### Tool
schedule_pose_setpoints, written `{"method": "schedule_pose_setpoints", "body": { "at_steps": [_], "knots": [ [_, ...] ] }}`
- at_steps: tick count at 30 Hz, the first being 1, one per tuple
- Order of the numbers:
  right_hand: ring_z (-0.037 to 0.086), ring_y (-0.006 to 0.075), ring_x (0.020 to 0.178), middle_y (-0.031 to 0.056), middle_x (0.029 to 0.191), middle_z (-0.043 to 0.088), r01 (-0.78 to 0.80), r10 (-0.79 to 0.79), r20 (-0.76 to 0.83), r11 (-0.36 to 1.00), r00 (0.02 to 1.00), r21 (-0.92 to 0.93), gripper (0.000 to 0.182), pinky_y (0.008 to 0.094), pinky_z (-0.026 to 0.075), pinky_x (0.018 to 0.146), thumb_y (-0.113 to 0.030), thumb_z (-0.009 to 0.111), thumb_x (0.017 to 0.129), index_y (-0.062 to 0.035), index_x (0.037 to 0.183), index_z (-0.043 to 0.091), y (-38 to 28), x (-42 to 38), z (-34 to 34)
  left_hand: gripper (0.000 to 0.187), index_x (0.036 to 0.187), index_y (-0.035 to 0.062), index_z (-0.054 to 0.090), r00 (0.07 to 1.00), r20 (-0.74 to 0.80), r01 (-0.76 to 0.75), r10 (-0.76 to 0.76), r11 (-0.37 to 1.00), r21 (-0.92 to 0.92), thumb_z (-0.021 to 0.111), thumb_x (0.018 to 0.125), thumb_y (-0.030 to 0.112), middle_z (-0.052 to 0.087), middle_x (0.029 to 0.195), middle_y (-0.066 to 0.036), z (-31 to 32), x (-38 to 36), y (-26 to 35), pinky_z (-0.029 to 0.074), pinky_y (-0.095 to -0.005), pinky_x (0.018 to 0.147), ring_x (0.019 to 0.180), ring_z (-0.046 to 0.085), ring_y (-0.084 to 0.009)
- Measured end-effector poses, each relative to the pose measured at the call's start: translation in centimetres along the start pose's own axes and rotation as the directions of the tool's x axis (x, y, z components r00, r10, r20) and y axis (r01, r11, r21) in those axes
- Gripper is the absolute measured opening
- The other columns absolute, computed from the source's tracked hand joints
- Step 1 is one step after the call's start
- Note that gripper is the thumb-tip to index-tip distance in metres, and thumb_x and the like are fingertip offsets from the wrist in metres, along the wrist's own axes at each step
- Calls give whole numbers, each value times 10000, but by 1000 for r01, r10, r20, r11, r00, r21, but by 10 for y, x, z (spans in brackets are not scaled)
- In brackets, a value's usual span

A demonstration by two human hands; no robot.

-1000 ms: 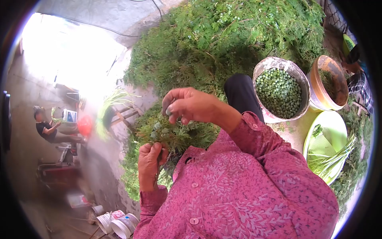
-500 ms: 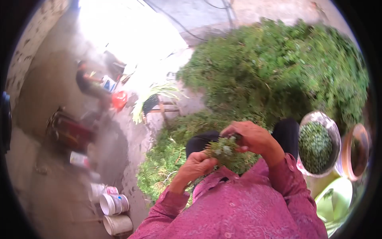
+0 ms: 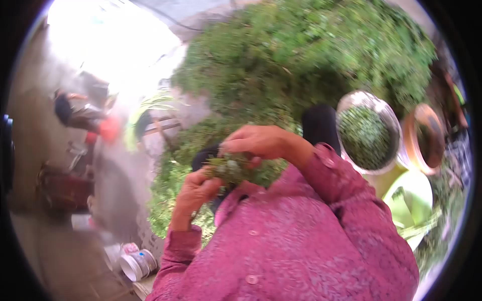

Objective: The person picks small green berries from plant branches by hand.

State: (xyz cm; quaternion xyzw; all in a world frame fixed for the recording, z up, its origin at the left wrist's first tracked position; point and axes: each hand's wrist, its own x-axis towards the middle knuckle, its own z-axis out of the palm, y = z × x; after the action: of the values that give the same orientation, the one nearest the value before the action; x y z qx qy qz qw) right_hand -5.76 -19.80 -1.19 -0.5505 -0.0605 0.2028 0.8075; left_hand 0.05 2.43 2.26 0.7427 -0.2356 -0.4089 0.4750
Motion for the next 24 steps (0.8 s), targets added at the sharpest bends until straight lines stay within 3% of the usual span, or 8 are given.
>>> {"method": "schedule_pose_setpoints", "body": {
  "at_steps": [3, 6, 10, 13, 17, 20, 21, 24],
  "knots": [
    [464, 47, 483, -26, 686, 545, -15, 14, -28, 999, 1000, -38, 252, 183, 344, 406, -279, 554, 843, -50, 934, 605, 3, -4, 6, 143, 911, -3, 639, 997, 48, 66, -59, 981, -181, 618, 808, 93, 557, 1004, 2, -4, 1, -10, 377, -185, 530, 653, 476, -41],
    [474, 52, 482, -25, 692, 554, -11, 12, -24, 999, 1000, 36, 234, 187, 354, 406, -273, 556, 845, -54, 912, 607, 6, -5, 3, 165, 889, -6, 641, 998, 62, 20, -9, 985, -172, 632, 806, 137, 544, 980, 28, -1, 2, -7, 323, -175, 467, 573, 418, -15],
    [484, 55, 483, -21, 699, 564, -20, 22, -10, 990, 1000, 141, 197, 189, 367, 409, -242, 588, 826, -58, 891, 611, 11, -6, -2, 178, 913, 1, 634, 997, 67, -22, 32, 990, -137, 625, 814, 149, 534, 886, 40, 0, 3, -6, 322, -176, 461, 560, 415, -15],
    [484, 57, 483, -16, 690, 564, 5, 1, -28, 978, 1000, 209, 175, 192, 371, 411, -206, 623, 799, -57, 891, 612, 14, -8, -4, 199, 963, 28, 626, 995, 75, 81, -71, 989, -127, 616, 824, 170, 519, 762, 49, -1, 2, -5, 302, -169, 450, 538, 401, -10],
    [481, 60, 485, -10, 665, 547, 113, -88, -220, 989, 972, 101, 166, 195, 369, 410, -153, 645, 770, -42, 887, 607, 3, -19, -4, 190, 940, 46, 627, 1000, 20, 27, -24, 986, -166, 620, 823, 197, 475, 609, 56, 7, 4, -1, 275, -166, 431, 492, 385, -13],
    [446, 50, 470, -4, 639, 526, 358, -242, -395, 899, 886, 251, 157, 196, 344, 398, -102, 635, 765, -12, 887, 595, 2, -41, -35, 184, 871, 31, 631, 999, -28, 22, -28, 978, -207, 621, 821, 207, 482, 557, 37, -1, 0, -10, 268, -170, 416, 459, 386, -26],
    [424, 42, 460, 0, 634, 523, 424, -299, -471, 887, 830, 184, 157, 189, 320, 386, -78, 628, 763, 0, 894, 588, -3, -59, -40, 196, 839, 18, 629, 997, -65, 30, -47, 972, -234, 617, 824, 214, 487, 536, 24, -5, -1, -13, 267, -173, 408, 442, 389, -35],
    [490, 40, 499, 25, 728, 614, 487, -371, -781, 868, 502, -99, 146, 153, 342, 400, -89, 619, 773, -49, 913, 627, -11, -121, -51, 233, 800, 4, 626, 997, -74, -2, -18, 964, -267, 597, 837, 232, 506, 519, -4, -6, -1, -14, 271, -180, 394, 426, 399, -51]
  ]
}}
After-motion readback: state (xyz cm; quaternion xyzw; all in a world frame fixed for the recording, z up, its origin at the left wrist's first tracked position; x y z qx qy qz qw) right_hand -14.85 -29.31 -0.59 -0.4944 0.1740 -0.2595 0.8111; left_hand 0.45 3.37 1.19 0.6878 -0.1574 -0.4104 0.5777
